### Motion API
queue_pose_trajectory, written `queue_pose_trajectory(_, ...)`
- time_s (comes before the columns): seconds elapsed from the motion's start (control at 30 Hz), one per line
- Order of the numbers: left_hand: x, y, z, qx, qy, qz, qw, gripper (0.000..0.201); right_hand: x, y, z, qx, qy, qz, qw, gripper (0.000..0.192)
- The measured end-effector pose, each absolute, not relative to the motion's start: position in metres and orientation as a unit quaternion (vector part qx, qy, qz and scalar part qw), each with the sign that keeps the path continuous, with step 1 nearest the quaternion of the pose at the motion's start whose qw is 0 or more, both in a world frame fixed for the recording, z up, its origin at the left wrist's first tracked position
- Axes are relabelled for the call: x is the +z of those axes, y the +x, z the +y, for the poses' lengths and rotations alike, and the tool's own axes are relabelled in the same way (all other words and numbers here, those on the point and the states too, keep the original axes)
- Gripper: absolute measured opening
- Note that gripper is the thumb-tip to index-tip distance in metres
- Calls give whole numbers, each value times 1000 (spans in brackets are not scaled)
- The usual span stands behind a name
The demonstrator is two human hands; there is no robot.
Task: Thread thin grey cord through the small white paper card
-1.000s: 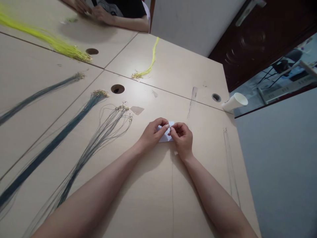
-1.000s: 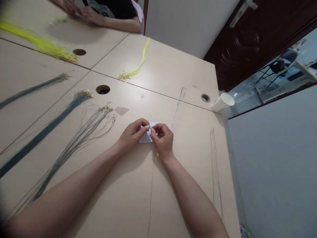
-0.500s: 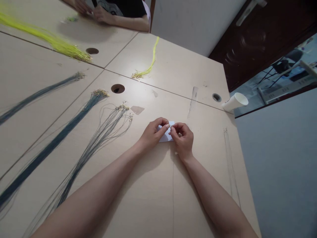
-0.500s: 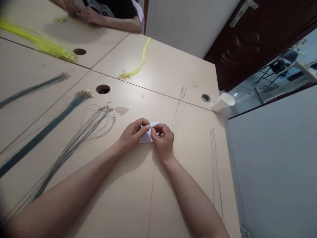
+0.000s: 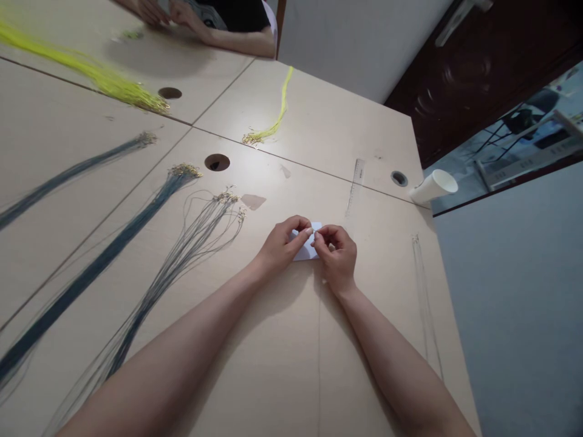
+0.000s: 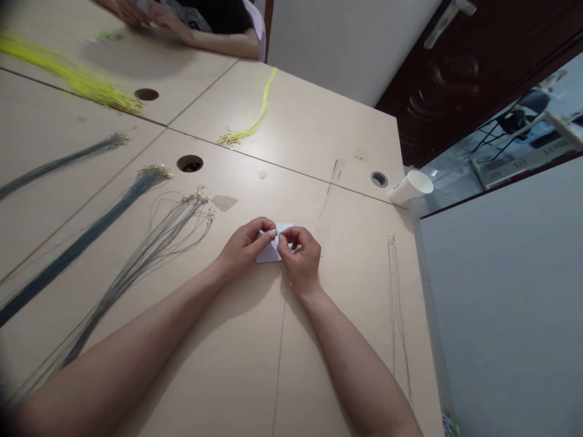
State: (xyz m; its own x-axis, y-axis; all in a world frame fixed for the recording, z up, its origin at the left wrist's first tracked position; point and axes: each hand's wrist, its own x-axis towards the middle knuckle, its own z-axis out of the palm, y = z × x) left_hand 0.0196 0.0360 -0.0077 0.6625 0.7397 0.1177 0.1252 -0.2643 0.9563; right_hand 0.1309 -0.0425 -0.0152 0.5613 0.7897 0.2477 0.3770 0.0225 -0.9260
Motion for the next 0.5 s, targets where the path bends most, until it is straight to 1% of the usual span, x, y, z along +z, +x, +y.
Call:
queue_pose_trajectory(0.33,-6,19,36,279,747,295,526,20,-15,131,-42,175,-676,-438,566,4)
queue_pose_trajectory(0.5,-6,18,36,276,744,296,532,20,-13,132,-42,152,-677,-459,555,3)
